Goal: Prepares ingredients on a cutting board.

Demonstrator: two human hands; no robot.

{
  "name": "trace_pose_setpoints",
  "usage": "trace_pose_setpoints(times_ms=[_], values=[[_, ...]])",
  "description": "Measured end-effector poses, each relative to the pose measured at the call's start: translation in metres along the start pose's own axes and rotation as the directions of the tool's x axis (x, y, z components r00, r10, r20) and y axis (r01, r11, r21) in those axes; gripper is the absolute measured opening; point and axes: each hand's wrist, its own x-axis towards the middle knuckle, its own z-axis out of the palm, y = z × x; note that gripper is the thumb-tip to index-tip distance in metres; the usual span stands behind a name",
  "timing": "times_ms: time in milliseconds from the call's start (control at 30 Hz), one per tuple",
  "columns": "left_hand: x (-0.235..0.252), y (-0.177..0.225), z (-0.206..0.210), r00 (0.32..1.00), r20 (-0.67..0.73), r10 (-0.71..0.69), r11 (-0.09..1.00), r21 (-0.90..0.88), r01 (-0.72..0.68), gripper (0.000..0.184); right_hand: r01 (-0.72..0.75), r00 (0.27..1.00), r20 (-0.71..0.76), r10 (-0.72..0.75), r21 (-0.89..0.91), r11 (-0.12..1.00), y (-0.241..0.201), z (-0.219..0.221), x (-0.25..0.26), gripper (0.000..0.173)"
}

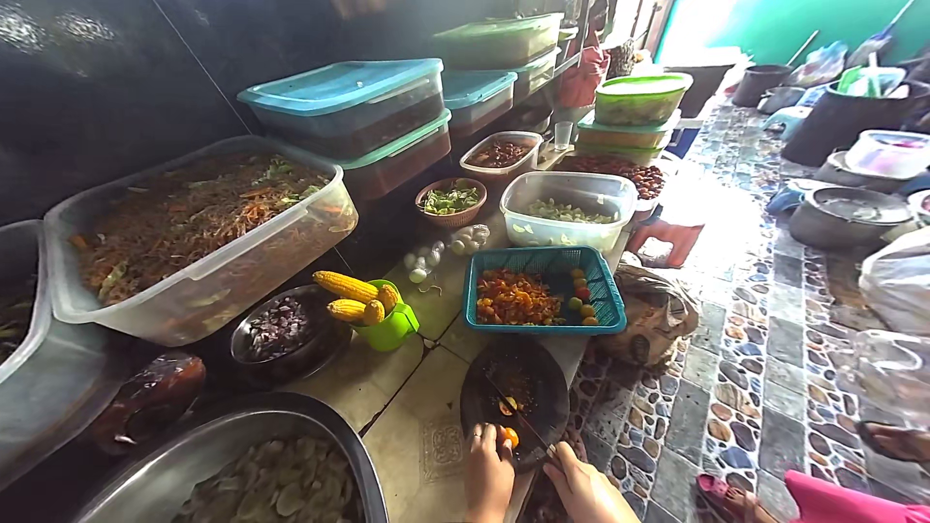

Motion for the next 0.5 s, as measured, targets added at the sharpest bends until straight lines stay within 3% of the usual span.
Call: trace_pose_setpoints(times_ms=[100,167,233,500], values=[[0.003,0.001,0.0,0.988,0.049,0.15,0.985,0.078,-0.153,0.038,-0.016,0.999,0.046,0.017,-0.004,1.0,0.004,-0.002,0.014,0.045],[0.008,0.001,-0.002,0.971,0.172,0.169,0.975,0.112,-0.189,0.046,-0.029,0.998,0.063,0.03,-0.014,0.999,0.01,0.001,0.023,0.045],[0.012,-0.002,-0.003,0.965,0.193,0.18,0.975,0.094,-0.201,0.044,-0.048,0.998,0.033,0.048,0.007,0.999,0.016,0.002,0.028,0.045],[0.006,0.009,-0.001,0.998,0.066,-0.001,1.0,-0.021,0.002,0.027,-0.04,0.999,0.02,0.04,0.018,0.999,0.019,0.022,0.012,0.047]])
